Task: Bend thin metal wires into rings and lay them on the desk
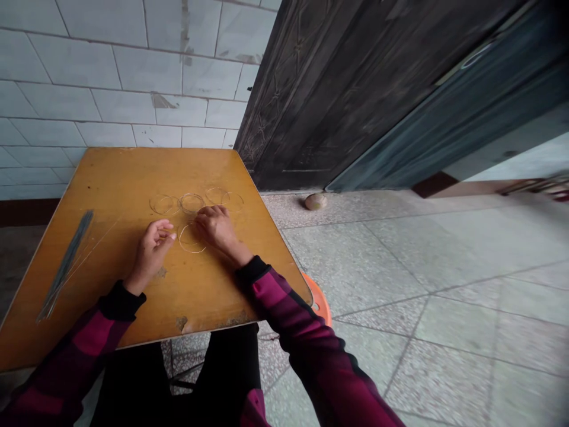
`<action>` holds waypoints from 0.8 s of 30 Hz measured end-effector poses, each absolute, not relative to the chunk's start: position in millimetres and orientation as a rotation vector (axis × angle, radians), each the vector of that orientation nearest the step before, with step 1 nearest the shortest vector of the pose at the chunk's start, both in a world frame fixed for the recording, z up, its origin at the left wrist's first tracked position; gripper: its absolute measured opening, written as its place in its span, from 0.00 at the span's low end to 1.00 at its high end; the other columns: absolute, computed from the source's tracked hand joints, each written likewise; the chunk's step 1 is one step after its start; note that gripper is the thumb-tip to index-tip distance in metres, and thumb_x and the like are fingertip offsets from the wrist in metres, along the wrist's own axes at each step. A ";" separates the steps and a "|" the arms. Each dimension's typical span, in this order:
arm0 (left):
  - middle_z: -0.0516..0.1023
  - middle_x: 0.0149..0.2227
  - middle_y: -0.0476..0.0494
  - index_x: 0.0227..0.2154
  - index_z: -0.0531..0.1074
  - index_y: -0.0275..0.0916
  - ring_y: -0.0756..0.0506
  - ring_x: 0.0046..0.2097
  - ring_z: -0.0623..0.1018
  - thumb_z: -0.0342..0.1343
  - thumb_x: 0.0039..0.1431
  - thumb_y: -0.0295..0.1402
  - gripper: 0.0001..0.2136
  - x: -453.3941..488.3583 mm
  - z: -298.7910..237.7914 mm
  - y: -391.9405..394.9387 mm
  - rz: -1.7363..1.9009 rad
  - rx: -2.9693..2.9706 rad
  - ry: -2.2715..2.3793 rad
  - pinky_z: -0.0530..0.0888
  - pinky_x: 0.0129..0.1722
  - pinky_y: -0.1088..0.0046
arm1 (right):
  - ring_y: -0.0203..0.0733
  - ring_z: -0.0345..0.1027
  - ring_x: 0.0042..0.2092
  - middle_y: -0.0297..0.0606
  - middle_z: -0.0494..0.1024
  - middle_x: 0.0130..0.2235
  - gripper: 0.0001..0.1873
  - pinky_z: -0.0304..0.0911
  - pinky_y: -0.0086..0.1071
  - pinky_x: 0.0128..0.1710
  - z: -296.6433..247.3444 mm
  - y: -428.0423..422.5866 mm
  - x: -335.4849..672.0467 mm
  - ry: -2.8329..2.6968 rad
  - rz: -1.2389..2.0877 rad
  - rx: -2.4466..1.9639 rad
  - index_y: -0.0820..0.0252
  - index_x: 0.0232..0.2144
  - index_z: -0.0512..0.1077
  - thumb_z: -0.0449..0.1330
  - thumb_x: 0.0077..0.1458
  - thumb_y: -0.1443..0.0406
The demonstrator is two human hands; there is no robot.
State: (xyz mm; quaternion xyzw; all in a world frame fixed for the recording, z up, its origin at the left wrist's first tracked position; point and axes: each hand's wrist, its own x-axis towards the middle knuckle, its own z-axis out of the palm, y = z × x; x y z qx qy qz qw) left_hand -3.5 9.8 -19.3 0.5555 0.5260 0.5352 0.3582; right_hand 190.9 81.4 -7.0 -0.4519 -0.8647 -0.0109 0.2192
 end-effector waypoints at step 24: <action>0.70 0.45 0.38 0.47 0.66 0.37 0.41 0.45 0.75 0.61 0.53 0.31 0.18 -12.9 -35.6 8.8 0.976 2.251 1.553 0.73 0.45 0.61 | 0.40 0.70 0.35 0.42 0.79 0.37 0.17 0.51 0.30 0.28 1.7 55.4 212.4 -2.692 0.262 -1.592 0.59 0.33 0.77 0.58 0.61 0.52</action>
